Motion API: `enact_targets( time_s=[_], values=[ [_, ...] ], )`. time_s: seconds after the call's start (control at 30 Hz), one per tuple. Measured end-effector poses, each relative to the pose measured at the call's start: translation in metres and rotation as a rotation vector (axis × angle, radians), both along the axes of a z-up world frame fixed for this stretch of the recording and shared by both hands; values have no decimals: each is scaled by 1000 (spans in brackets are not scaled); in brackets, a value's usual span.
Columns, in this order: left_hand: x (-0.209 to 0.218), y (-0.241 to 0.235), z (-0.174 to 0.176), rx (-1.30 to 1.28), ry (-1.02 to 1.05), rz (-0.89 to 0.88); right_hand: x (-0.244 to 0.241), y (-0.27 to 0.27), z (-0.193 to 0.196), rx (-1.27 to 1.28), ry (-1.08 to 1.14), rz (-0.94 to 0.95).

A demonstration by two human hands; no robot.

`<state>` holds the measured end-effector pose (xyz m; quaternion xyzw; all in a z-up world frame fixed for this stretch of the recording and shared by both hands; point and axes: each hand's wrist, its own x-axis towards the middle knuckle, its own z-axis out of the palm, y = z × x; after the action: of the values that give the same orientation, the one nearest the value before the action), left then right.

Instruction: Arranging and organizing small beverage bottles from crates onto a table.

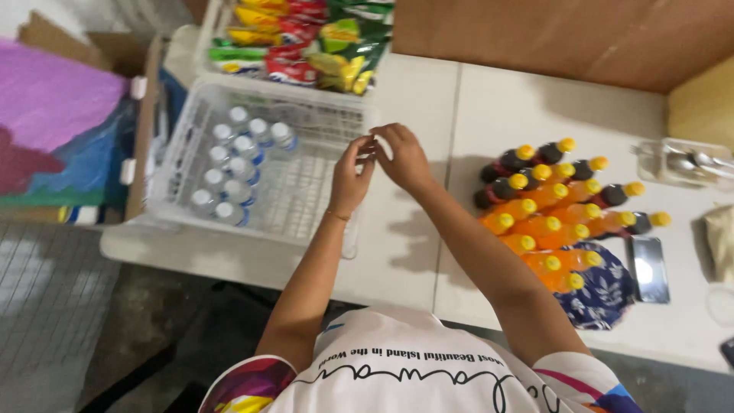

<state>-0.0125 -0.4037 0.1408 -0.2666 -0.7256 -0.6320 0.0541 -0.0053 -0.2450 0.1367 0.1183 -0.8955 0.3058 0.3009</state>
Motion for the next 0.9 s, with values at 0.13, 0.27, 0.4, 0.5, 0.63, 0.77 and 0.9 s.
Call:
enact_targets(
  time_s=[0.13,0.27,0.4,0.5,0.63,0.77,0.9],
  values=[
    [-17,-110,-14,-203,51,202,-15,-99,5,55,-31,165],
    [-27,-207,-28,-479,178,443,-32,-179,0,116,-101,318],
    [-28,-273,-33,-644,159,564,-46,-237,-9,265,-326,453],
    [-27,-302,-35,-717,113,507,-65,-271,-27,398,-584,509],
    [-28,-316,-33,-753,14,440,-82,-298,-51,404,-696,484],
    [-40,-316,-44,-879,-53,400,-96,-309,-95,517,-663,478],
    [-53,-306,-54,-1082,-191,283,-88,-317,-81,423,-838,431]
  ],
)
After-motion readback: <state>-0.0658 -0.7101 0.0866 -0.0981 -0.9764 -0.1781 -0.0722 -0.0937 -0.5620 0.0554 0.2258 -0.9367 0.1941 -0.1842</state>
